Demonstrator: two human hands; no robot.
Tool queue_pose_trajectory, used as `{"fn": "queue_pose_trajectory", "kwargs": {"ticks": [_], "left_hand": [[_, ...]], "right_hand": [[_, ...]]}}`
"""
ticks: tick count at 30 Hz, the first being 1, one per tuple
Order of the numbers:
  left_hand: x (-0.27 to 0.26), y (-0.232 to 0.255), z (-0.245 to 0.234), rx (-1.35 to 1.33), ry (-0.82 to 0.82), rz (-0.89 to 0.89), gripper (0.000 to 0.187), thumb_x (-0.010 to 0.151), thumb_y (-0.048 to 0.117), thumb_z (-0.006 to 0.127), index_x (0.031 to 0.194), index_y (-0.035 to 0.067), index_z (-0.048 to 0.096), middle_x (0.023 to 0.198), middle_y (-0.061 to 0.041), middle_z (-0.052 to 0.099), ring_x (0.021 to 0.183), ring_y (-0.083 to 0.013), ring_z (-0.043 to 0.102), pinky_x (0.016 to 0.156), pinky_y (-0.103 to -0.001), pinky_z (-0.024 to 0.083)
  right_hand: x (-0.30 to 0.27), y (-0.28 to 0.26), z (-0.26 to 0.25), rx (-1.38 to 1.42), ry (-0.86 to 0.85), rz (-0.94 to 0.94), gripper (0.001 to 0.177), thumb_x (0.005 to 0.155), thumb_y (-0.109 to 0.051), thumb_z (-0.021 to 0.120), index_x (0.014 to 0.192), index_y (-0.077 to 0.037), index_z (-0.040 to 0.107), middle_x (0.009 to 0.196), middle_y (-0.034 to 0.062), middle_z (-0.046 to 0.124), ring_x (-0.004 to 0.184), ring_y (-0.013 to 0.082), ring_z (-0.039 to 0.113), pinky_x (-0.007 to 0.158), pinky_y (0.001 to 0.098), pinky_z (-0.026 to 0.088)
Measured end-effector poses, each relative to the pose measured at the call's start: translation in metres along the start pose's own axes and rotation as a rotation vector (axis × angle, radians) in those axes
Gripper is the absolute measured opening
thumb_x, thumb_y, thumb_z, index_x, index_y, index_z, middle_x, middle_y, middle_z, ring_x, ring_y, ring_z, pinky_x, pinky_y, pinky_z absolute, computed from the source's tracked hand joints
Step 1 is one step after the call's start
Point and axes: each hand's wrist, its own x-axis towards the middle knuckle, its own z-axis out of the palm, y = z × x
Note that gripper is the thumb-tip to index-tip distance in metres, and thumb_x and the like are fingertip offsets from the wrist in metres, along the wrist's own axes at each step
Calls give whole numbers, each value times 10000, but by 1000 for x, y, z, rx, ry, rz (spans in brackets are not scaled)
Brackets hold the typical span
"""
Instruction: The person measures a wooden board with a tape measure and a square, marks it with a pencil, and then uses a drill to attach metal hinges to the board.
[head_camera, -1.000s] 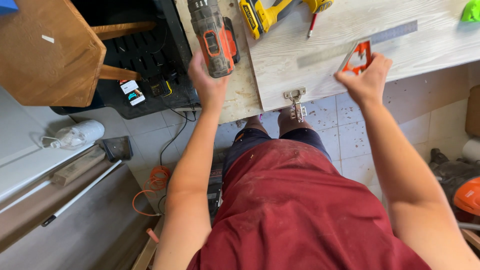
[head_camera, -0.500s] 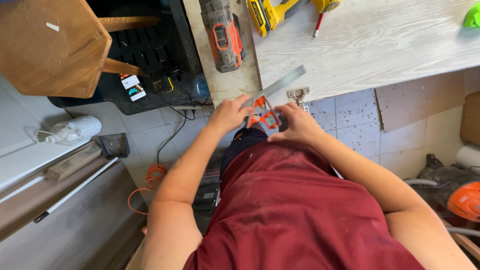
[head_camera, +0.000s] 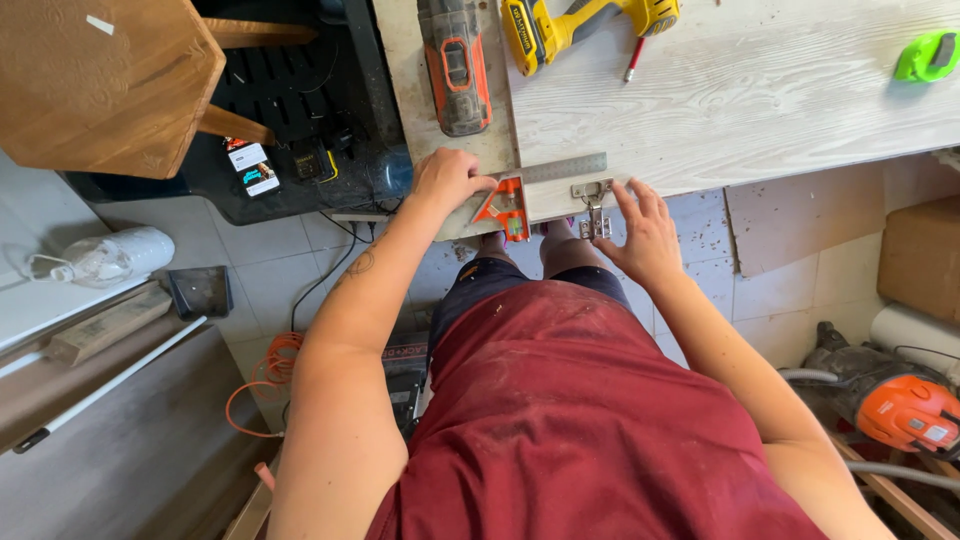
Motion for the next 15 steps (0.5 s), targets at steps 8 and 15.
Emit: {"fn": "queue_pose_trajectory", "kwargs": {"ticks": [8, 15], "left_hand": [[15, -9, 23, -33, -27, -32, 477, 720, 786, 793, 782, 313, 800, 806, -54, 772, 994, -322, 763, 876, -480, 590], [-1, -2, 21, -10, -37, -23, 463, 790, 751, 754, 790, 291, 804, 823, -75, 774, 991, -326, 763, 861, -480, 589]], "right_hand": [[1, -4, -2, -104, -95, 14, 1133, 743, -454, 887, 1697, -228, 319, 1632, 106, 390, 1528, 357, 364, 1108, 551, 500], [3, -2, 5, -160, -86, -14, 1117, 727, -497, 875, 1680, -220, 364, 1620, 107, 372, 1537, 354, 343, 1078, 533, 544]]}}
